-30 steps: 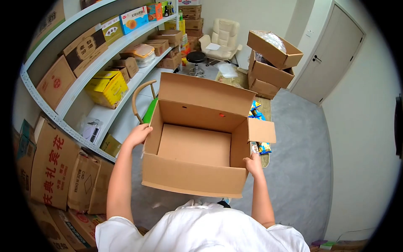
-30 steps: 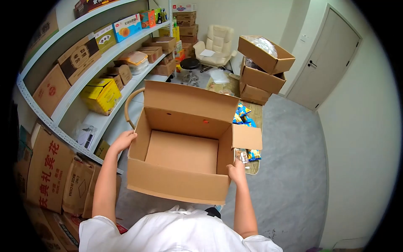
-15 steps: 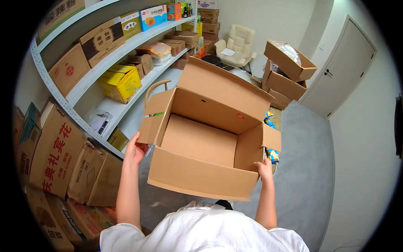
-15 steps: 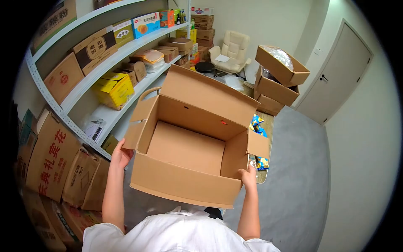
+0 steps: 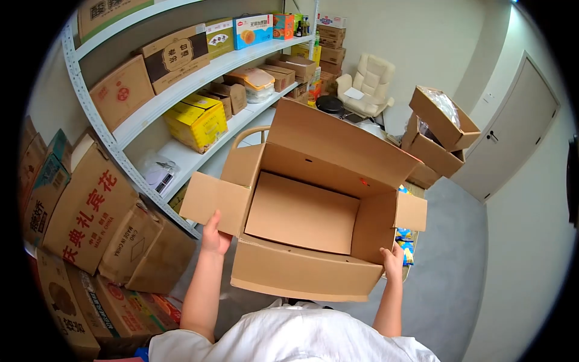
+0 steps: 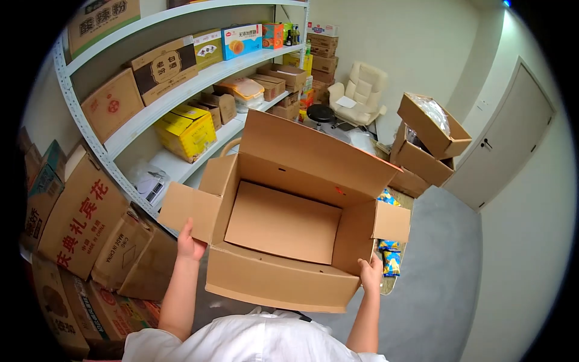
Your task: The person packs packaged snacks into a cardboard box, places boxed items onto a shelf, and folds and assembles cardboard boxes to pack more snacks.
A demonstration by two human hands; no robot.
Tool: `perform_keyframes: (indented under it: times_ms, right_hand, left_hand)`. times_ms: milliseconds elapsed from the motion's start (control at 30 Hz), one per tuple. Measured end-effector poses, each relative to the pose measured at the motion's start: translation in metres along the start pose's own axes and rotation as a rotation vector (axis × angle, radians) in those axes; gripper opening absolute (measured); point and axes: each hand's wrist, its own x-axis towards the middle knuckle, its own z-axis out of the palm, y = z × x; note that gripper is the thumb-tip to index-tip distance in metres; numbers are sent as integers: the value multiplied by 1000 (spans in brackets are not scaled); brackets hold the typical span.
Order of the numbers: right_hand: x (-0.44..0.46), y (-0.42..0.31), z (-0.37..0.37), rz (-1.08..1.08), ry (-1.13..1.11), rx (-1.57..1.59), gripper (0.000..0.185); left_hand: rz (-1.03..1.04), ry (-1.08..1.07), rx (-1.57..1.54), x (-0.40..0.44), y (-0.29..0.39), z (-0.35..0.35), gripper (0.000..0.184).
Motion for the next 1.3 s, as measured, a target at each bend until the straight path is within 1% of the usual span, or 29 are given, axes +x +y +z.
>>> perform_keyframes:
  times_ms: [33,100,133,167,200,233,300,333,400,433,467,500,600,667,733,767,833,867,900,933,967,1033,1067,1133,1200,1300]
  right_hand:
    - [5,-1,0,29,-13,-53,31]
    - [15,0,5,-5,-11,-23,31]
    - [20,-1,8,-37,2,6,31]
    - [25,-4,11,-67,-4,66,32]
    - [29,-11,14,-50,-4,99,33]
    - [34,-19,19,-40,-1,130,33]
    - [47,-32,25,0,-10,175,36]
    - [59,-31,28,-6,-8,170,36]
    - [79,-26,32,-65,-29,200,33]
    - [82,-39,40,-26,-17,249,32]
    - [95,-27,40,-17,-35,257,32]
    - [104,-26,44,-20,-53,271,32]
    - [123,-34,63,-7,-67,318,31]
    - [132,-39,72,-14,-71,332,28]
    - [139,-45,80,31,-43,353,26]
    - [143,-45,81,15,-26,304,26]
    - [152,-41,77,1,-27,281,27]
    - [157,-38,81,-7,-48,266,28]
    - [156,-48,92,-13,4,274,29]
    - [157,-50,98,-1,6,272,30]
    - [156,-54,105,-7,1,302,29]
    - [153,-55,119,-31,7,340,29]
    - [153,-55,126,-32,23,343,29]
    - [147,-55,141,-23,119,345,29]
    - [142,-55,153,0,160,342,31]
    - [142,-33,166,-2,187,354,33]
  left_hand:
    - [9,4,2,5,3,4,47]
    - [168,52,266,12,11,18,44]
    - [176,56,272,15,15,28,44]
    - [235,53,331,18,19,40,42]
    - [293,49,389,20,24,52,41]
    - [299,49,393,23,29,63,41]
    - [460,35,790,26,38,88,34]
    - [461,34,782,23,43,105,34]
    - [543,-20,972,8,53,143,32]
    - [532,4,1058,-1,60,167,34]
    - [517,30,1143,-6,66,187,36]
    - [501,33,1123,-4,68,197,36]
    - [735,-221,1311,20,81,219,40]
    - [816,-319,1374,26,94,232,42]
    - [825,-388,1410,33,104,245,46]
    - [827,-398,1399,46,95,245,46]
    - [1171,-229,1196,81,63,239,44]
    - [1290,-241,1246,91,70,229,45]
    - [1453,-333,1384,102,94,223,46]
    - [1629,-390,1471,113,104,218,48]
    - [1785,-443,1504,127,114,217,50]
    - [1201,-435,1532,122,129,204,40]
    - [1085,-446,1496,131,134,199,40]
    - [1082,-514,1451,155,140,192,41]
    - [1080,-577,1414,176,149,190,41]
    - [1052,-656,1360,206,159,188,41]
